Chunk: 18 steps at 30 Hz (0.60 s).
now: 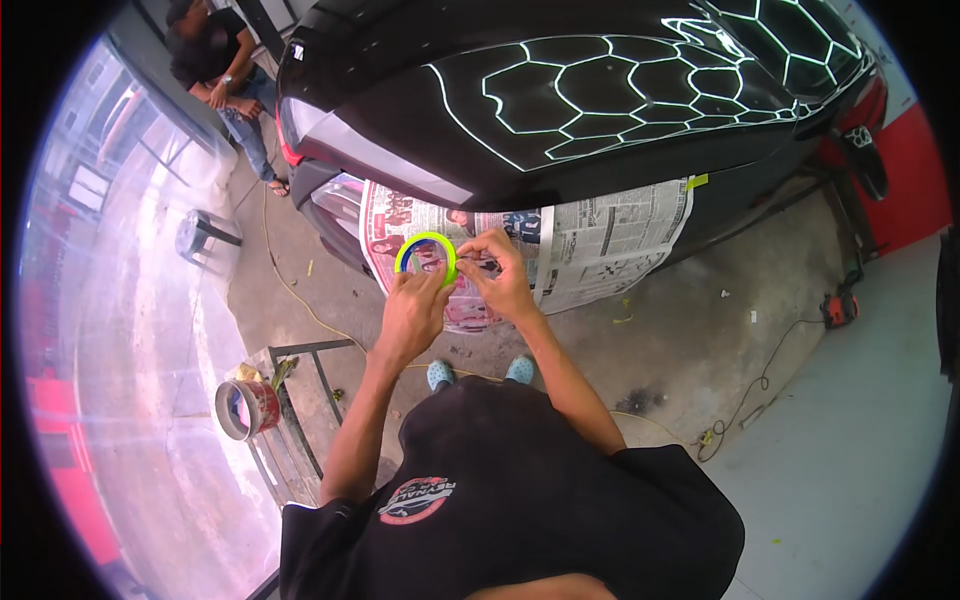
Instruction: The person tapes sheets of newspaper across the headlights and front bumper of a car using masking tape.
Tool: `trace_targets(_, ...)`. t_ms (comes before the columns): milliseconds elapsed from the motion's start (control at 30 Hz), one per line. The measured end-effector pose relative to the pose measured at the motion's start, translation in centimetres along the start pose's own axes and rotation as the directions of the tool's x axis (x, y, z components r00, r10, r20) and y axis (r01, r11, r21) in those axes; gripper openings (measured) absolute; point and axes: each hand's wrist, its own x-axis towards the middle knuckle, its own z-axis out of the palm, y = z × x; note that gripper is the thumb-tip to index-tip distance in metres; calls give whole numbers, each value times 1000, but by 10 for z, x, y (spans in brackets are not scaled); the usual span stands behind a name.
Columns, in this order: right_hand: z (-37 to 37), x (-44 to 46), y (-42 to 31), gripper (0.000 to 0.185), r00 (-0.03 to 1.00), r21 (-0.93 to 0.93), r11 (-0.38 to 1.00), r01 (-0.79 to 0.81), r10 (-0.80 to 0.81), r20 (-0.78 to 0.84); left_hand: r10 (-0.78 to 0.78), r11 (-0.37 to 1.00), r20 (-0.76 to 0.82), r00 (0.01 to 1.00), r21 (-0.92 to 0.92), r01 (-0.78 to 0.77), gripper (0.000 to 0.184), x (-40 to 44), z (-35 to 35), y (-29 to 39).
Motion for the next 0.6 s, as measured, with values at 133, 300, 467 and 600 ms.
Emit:
trace_targets(133, -4, -1, 1, 10, 999, 6, 1000, -13, 13, 42, 35, 999, 6, 999, -10, -35, 30, 1, -2, 0)
trace_targets(300, -6, -3, 7, 6, 992, -88, 995, 46, -35, 119, 40, 998, 55, 998, 45, -43, 30, 4, -6, 6)
trace_targets(467, 0, -4, 12, 7, 992, -91, 993, 81, -72, 100, 16, 999, 10, 1000, -28, -16, 29, 7, 4, 0)
trace_targets(600, 0, -5, 6, 13, 999, -9, 999, 35, -35, 25, -31, 996, 19, 999, -87, 33, 28, 8, 1, 5)
